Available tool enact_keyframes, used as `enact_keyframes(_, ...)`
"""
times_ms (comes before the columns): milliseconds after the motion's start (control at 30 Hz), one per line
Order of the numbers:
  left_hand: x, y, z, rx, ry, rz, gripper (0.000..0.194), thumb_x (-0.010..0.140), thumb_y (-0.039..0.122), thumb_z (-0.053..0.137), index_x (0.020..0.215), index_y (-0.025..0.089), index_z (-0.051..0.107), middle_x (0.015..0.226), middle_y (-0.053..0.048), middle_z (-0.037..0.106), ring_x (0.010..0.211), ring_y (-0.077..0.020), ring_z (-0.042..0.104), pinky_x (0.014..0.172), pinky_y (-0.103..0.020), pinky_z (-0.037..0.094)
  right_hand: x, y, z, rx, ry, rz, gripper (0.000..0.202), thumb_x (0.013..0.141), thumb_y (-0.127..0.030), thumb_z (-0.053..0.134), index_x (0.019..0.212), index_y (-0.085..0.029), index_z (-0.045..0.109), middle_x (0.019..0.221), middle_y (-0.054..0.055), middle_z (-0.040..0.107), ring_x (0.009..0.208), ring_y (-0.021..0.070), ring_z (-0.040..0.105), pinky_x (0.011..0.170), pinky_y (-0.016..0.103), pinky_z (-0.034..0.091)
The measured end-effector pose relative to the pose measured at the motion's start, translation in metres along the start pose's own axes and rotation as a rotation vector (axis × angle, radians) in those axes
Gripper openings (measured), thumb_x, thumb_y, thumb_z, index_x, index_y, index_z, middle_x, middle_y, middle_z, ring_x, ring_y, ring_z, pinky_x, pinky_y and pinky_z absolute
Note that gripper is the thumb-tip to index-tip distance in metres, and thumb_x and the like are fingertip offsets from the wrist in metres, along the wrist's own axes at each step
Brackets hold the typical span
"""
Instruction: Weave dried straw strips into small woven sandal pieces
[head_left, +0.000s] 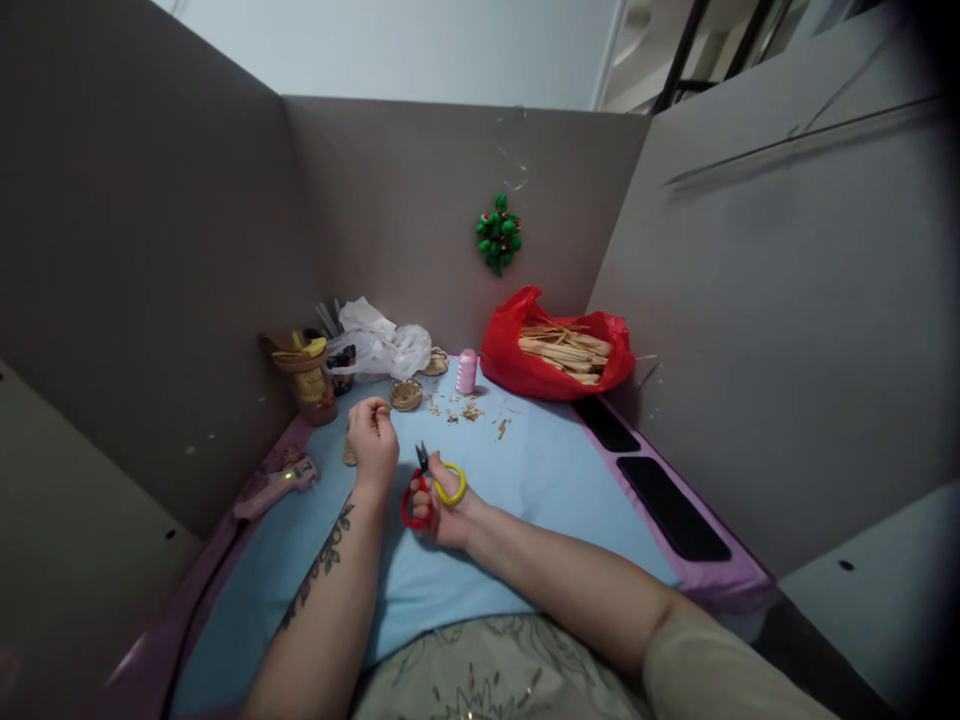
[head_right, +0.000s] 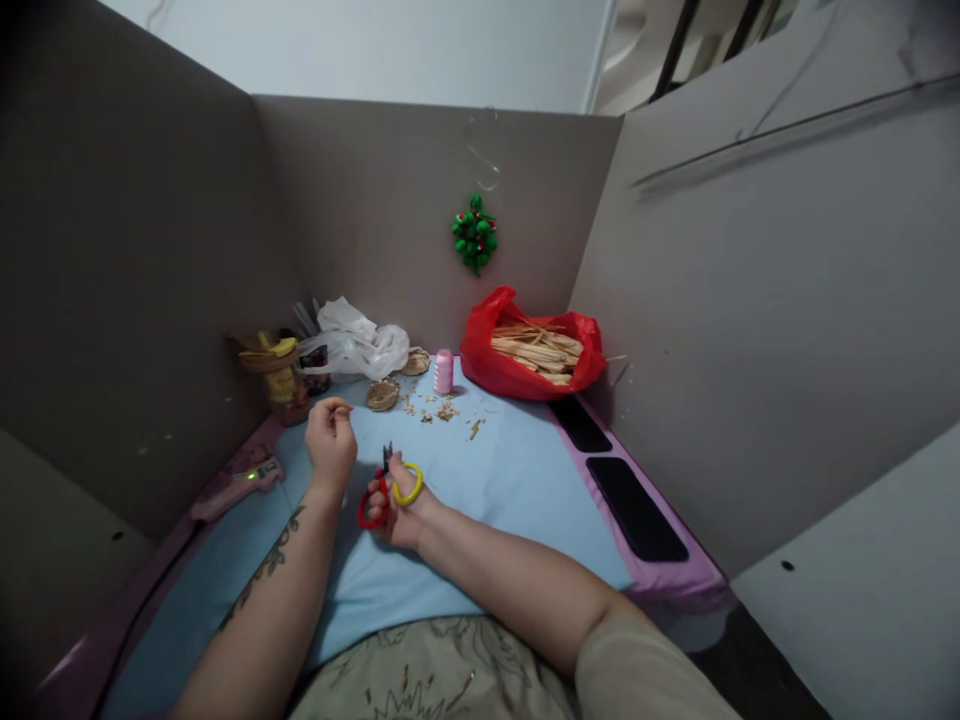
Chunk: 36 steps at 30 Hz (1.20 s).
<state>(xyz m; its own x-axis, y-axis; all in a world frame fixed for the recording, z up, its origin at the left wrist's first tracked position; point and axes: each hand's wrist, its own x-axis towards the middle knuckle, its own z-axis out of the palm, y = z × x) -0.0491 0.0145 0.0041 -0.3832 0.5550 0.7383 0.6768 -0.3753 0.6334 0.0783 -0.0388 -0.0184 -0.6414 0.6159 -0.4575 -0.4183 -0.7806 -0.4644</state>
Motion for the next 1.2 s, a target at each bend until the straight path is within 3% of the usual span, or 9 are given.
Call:
enact_keyframes(167, 0.0, -0.002, 0.0, -0.006, 0.021, 0.006, 0.011, 0.081, 0.019, 0.041, 0.08, 0.019, 0.052, 0.077, -0.004, 0.055, 0.078, -0.0176, 0.051, 0.074, -0.029, 0.04, -0.013, 0.002, -0.001, -0.032, 0.081, -0.087, 0.052, 0.08, -0.065, 0.035, 0.061, -0.017, 0.041, 0.033, -0.01, 0.03, 0.027, 0.003, 0.026, 0.033, 0.014, 0.018)
enact_keyframes(333, 0.0, -0.003, 0.0, -0.018, 0.03, -0.016, 0.011, 0.082, 0.02, 0.041, 0.081, 0.019, 0.052, 0.078, -0.004, 0.056, 0.077, -0.0172, 0.051, 0.073, -0.029, 0.04, -0.048, 0.01, -0.017, -0.147, -0.003, -0.045, 0.052, 0.077, -0.066, 0.04, 0.059, -0.017, 0.041, 0.03, -0.01, 0.028, 0.025, 0.0029, 0.023, 0.031, 0.016, 0.015)
enact_keyframes(433, 0.0, -0.002, 0.001, -0.017, 0.021, -0.008, 0.011, 0.081, 0.02, 0.042, 0.081, 0.019, 0.053, 0.077, -0.004, 0.056, 0.077, -0.0173, 0.051, 0.074, -0.029, 0.04, -0.068, 0.009, -0.036, -0.378, -0.09, -0.226, 0.058, 0.068, -0.074, 0.043, 0.065, -0.016, 0.048, 0.033, -0.009, 0.034, 0.024, 0.0035, 0.025, 0.031, 0.017, 0.016)
enact_keyframes(533, 0.0, -0.001, 0.001, -0.01, 0.017, -0.006, 0.01, 0.081, 0.02, 0.042, 0.08, 0.019, 0.052, 0.077, -0.004, 0.055, 0.077, -0.0175, 0.051, 0.074, -0.03, 0.039, -0.082, -0.016, -0.062, -0.568, -0.077, -0.468, 0.073, 0.052, -0.084, 0.042, 0.074, -0.015, 0.051, 0.053, -0.002, 0.052, 0.034, 0.0052, 0.04, 0.035, 0.018, 0.024)
enact_keyframes(600, 0.0, -0.001, 0.002, -0.007, 0.013, -0.003, 0.011, 0.081, 0.02, 0.042, 0.079, 0.019, 0.052, 0.077, -0.004, 0.055, 0.077, -0.0176, 0.051, 0.074, -0.03, 0.039, -0.089, -0.048, -0.083, -0.648, 0.013, -0.562, 0.077, 0.046, -0.087, 0.042, 0.077, -0.017, 0.05, 0.06, -0.001, 0.052, 0.043, 0.0082, 0.046, 0.039, 0.02, 0.028)
enact_keyframes(733, -0.001, -0.002, 0.004, -0.013, -0.009, -0.008, 0.01, 0.08, 0.02, 0.042, 0.079, 0.019, 0.052, 0.076, -0.003, 0.055, 0.077, -0.0175, 0.051, 0.072, -0.029, 0.039, -0.103, -0.114, -0.126, -1.187, 0.583, -0.829, 0.05, 0.052, -0.054, 0.073, 0.084, -0.021, 0.054, 0.066, -0.001, 0.051, 0.056, 0.0118, 0.047, 0.051, 0.024, 0.035)
enact_keyframes(833, -0.003, 0.001, 0.005, -0.021, -0.021, 0.0, 0.01, 0.08, 0.021, 0.043, 0.079, 0.019, 0.052, 0.076, -0.003, 0.054, 0.076, -0.0175, 0.051, 0.071, -0.029, 0.039, -0.105, -0.141, -0.149, -1.604, 0.902, -0.746, 0.042, 0.052, -0.04, 0.075, 0.085, -0.019, 0.059, 0.073, 0.003, 0.055, 0.066, 0.0165, 0.05, 0.059, 0.028, 0.037)
enact_keyframes(1033, -0.009, 0.014, 0.006, -0.11, -0.148, -0.003, 0.011, 0.08, 0.023, 0.044, 0.077, 0.019, 0.054, 0.069, -0.001, 0.055, 0.067, -0.0154, 0.051, 0.063, -0.026, 0.039, -0.092, -0.158, -0.165, -1.906, 0.946, -0.495, 0.04, 0.061, -0.036, 0.068, 0.095, -0.015, 0.063, 0.09, 0.011, 0.06, 0.085, 0.0224, 0.054, 0.071, 0.029, 0.039)
enact_keyframes(1200, -0.012, 0.032, 0.007, -0.337, -0.414, -0.108, 0.016, 0.079, 0.031, 0.047, 0.073, 0.018, 0.054, 0.068, -0.001, 0.057, 0.065, -0.0144, 0.053, 0.06, -0.025, 0.041, -0.094, -0.151, -0.128, -1.728, 0.861, -0.76, 0.032, 0.069, -0.023, 0.06, 0.099, -0.013, 0.064, 0.103, 0.014, 0.058, 0.096, 0.0236, 0.053, 0.084, 0.032, 0.037)
